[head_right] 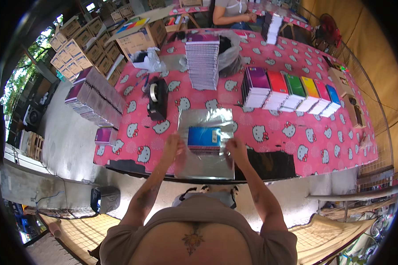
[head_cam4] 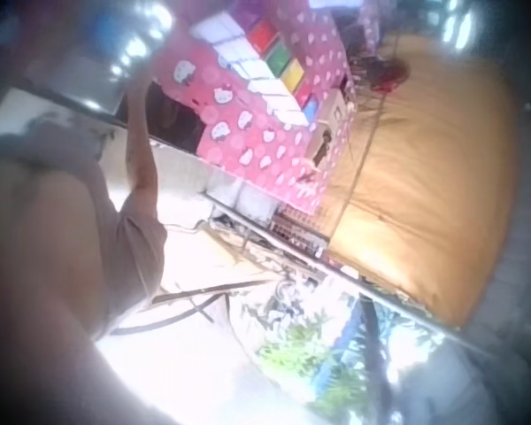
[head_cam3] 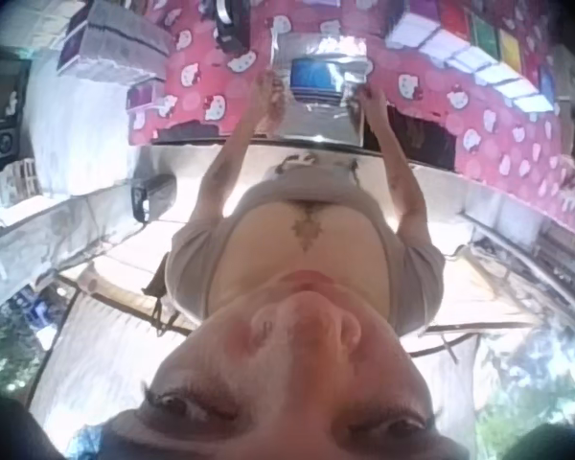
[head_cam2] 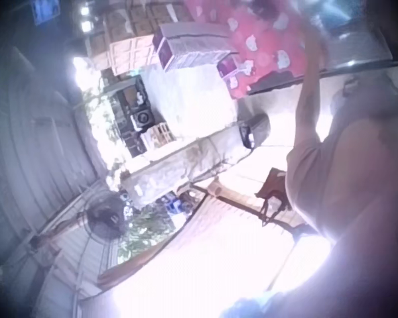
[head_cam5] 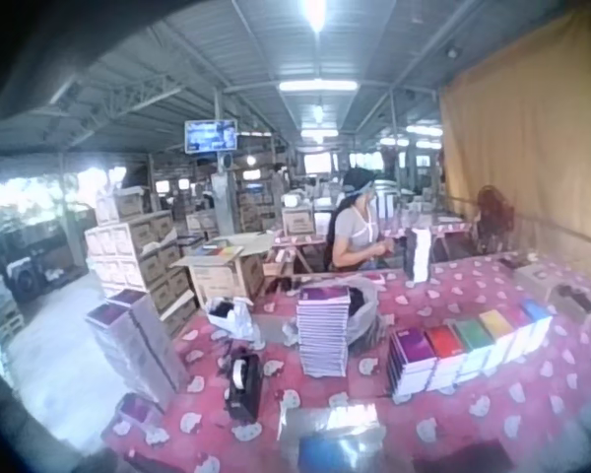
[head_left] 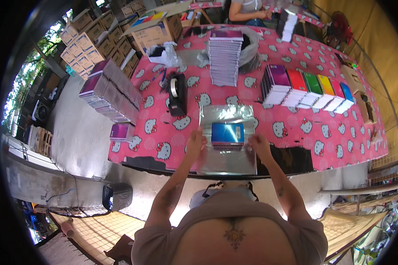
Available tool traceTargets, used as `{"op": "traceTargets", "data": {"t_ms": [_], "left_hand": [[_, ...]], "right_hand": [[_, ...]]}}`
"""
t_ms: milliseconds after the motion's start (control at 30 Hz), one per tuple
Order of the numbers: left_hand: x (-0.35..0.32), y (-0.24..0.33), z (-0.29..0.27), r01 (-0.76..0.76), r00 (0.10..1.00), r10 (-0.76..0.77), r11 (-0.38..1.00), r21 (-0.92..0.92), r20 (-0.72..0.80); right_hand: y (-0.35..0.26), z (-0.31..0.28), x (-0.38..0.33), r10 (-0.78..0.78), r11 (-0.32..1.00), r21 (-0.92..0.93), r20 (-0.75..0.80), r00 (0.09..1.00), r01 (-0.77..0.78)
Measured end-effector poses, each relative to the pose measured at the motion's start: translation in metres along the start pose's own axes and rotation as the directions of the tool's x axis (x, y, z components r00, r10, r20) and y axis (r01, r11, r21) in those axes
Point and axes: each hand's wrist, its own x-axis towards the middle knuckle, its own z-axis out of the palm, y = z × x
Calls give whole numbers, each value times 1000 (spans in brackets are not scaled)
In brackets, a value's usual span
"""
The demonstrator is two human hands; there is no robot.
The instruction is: The person wraps individual small notebooks in silver foil packaging, secures the foil with adhesive tape, and then sorts the packaged notebooks by color into different stacks on a table.
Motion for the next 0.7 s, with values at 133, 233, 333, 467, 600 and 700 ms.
{"op": "traceTargets", "data": {"t_ms": [133, 233, 333, 467, 600, 700], "left_hand": [[-40, 2, -43, -626, 687, -32, 479, 615, 725], [-50, -5, -51, -829, 559, 293, 189, 526, 776], [-46, 5, -42, -711, 679, 115, 353, 609, 725], [-56, 13, -44, -841, 540, 186, 129, 525, 821], [-56, 7, -43, -731, 681, 172, 227, 644, 712], [-59, 24, -32, -786, 612, 207, 270, 557, 763]], "right_hand": [[4, -9, -54, -454, 504, -365, 659, 599, 783], [4, -2, -49, -359, 598, -393, 649, 671, 699], [-4, -5, -46, -117, 721, -517, 566, 816, 462], [-4, 3, -50, -260, 633, -507, 573, 777, 585], [-11, 8, -52, -159, 615, -591, 556, 816, 522], [-12, 5, -51, -134, 621, -614, 529, 838, 487]]}}
